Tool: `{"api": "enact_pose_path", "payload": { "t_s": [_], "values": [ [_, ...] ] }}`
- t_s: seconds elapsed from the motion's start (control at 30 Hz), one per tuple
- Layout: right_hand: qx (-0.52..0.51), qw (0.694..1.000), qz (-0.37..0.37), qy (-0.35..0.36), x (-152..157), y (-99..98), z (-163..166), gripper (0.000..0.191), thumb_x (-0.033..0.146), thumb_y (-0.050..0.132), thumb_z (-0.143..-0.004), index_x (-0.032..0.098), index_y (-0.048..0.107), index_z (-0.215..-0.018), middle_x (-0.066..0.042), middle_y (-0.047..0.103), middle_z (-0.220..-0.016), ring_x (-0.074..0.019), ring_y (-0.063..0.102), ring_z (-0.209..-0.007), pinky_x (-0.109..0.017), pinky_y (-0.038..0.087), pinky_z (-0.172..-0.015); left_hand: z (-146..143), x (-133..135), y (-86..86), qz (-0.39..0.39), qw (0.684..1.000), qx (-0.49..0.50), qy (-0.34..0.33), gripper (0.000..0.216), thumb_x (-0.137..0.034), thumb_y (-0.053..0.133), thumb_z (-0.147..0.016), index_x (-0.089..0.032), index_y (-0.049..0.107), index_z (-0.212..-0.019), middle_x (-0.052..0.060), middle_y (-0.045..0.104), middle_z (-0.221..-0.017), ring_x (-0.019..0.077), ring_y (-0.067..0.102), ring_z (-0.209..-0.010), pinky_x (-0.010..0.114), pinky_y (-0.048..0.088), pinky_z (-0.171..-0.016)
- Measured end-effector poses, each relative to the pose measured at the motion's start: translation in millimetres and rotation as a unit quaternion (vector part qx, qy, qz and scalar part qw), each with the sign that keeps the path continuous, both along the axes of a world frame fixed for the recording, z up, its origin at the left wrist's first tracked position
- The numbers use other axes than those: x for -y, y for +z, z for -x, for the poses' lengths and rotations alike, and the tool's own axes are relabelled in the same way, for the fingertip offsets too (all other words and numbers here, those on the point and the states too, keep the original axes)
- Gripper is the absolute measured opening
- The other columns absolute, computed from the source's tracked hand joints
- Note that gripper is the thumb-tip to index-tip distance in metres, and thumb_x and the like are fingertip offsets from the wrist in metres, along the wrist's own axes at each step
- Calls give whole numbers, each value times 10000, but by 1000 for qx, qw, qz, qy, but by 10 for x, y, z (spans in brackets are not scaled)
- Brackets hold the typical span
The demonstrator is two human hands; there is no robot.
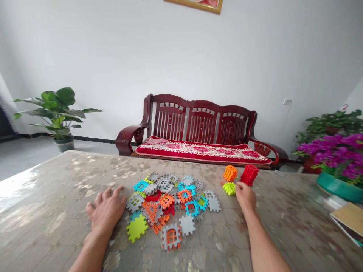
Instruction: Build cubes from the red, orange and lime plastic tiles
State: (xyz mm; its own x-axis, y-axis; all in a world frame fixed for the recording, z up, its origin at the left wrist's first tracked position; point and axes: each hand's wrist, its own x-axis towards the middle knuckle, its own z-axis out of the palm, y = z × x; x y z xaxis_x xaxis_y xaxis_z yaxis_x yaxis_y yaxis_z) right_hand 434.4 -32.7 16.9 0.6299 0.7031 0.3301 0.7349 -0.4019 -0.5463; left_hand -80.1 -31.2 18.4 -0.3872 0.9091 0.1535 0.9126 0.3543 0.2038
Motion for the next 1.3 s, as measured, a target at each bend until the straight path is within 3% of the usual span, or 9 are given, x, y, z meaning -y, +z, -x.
{"api": "enact_pose_path", "payload": {
  "t_s": [0.13,0.3,0.57,1.0,1.2,1.3],
  "values": [
    [-6,1000,13,19,39,19,52,522,511,442,-852,167,668,-1173,-131,715,-1133,-279,664,-1008,-356,487,-830,-1,3,25,7,1000,-3,0,516,-417,315,-916,-303,562,-1354,121,460,-1483,357,359,-1382,580,289,-1076],
    [27,998,31,45,39,16,139,746,596,583,-748,123,549,-1324,-184,668,-1207,-316,633,-1077,-417,481,-900,-11,8,39,9,1000,-5,1,519,-413,304,-920,-303,558,-1359,113,469,-1478,348,357,-1383,568,292,-1077],
    [50,997,46,45,63,23,255,650,476,592,-765,175,531,-1338,-144,663,-1216,-298,631,-1062,-424,496,-889,1,-5,-4,-7,1000,-5,-3,512,-411,332,-914,-290,569,-1352,125,481,-1466,363,369,-1369,583,288,-1076],
    [102,989,95,41,59,-2,272,651,520,550,-789,193,512,-1350,-148,672,-1165,-325,627,-1048,-421,495,-828,-44,25,27,-6,1000,-1,11,504,-380,328,-919,-284,567,-1351,126,481,-1464,341,356,-1380,578,254,-1086],
    [173,984,28,22,33,-41,258,647,548,487,-819,156,534,-1331,-175,645,-1190,-358,580,-1082,-458,462,-878,-74,62,55,-17,1000,-3,0,495,-339,345,-920,-273,573,-1354,129,492,-1461,325,362,-1374,564,245,-1091],
    [176,981,-26,73,5,-41,357,539,471,468,-829,162,592,-1253,-157,647,-1202,-334,572,-1095,-457,435,-947,-91,59,77,-19,999,26,-31,485,-356,317,-943,-292,589,-1339,110,495,-1469,306,360,-1383,556,222,-1110]
  ]
}}
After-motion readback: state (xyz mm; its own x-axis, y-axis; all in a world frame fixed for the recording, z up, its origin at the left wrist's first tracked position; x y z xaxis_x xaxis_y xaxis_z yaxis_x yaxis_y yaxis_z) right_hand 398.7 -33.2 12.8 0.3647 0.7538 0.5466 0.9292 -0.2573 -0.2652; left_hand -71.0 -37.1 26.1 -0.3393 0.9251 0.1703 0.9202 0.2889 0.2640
